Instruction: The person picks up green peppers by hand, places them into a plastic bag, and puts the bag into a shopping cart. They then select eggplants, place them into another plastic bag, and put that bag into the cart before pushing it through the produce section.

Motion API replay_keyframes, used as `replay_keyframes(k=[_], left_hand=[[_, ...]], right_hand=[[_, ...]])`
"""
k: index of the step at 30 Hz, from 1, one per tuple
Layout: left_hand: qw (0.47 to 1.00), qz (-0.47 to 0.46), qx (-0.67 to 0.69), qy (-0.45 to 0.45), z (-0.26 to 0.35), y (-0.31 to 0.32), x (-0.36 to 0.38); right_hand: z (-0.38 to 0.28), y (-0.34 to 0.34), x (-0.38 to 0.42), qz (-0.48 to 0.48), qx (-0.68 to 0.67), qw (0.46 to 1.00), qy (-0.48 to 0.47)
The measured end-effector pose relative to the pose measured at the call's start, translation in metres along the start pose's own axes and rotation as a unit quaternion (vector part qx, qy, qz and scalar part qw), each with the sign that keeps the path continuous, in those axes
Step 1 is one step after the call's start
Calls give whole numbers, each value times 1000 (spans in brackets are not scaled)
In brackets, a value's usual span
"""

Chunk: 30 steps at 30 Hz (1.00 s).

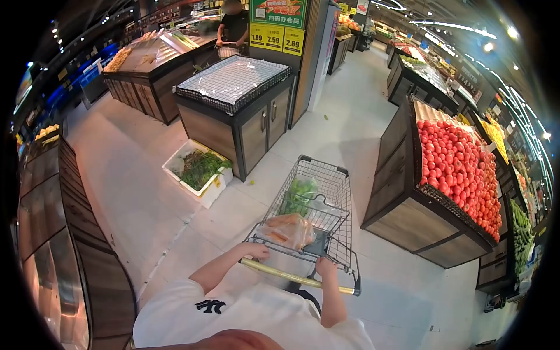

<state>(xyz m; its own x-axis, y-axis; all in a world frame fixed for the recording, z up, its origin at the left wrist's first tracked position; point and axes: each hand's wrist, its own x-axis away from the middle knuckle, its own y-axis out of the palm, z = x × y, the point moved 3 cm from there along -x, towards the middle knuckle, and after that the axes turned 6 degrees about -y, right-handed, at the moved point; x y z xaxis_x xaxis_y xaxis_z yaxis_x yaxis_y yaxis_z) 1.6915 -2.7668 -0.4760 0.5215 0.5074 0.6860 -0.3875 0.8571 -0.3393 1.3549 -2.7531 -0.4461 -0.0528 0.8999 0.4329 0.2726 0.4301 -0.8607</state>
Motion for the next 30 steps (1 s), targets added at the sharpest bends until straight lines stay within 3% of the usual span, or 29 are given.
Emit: replay_keyframes(k=[2, 5, 7, 9, 11, 14, 17, 21, 24, 28, 30], left_hand=[[999, -24, 39, 4, -14, -10, -5], [998, -50, 45, 20, -48, -17, -29], [997, -31, 63, -18, -46, -26, -23], [996, -7, -48, -69, -17, -35, -4], [984, 45, -114, -127, 10, -47, 6], [981, 20, -115, -153, 8, -57, -15], [980, 22, -92, -174, -1, -61, -41], [983, 26, -85, -164, 5, -73, -77], [984, 22, -93, -148, 10, -81, -105], [981, -13, -114, -158, 22, -90, -144], [976, -20, -184, -117, 32, -93, -155]], right_hand=[[-12, 3, -8, 25, -2, 999, -29], [-13, 9, -43, -110, -127, 980, -103], [-16, 7, -59, -177, -264, 945, -74], [-15, -4, -74, -273, -361, 891, -35], [-9, -5, -97, -343, -376, 860, -36], [1, -36, -116, -452, -366, 813, -27], [21, -61, -140, -496, -437, 751, -14], [51, -84, -177, -522, -455, 721, -36], [82, -87, -205, -501, -540, 675, -44], [111, -95, -233, -467, -587, 661, -6], [126, -86, -256, -357, -553, 752, -19]])
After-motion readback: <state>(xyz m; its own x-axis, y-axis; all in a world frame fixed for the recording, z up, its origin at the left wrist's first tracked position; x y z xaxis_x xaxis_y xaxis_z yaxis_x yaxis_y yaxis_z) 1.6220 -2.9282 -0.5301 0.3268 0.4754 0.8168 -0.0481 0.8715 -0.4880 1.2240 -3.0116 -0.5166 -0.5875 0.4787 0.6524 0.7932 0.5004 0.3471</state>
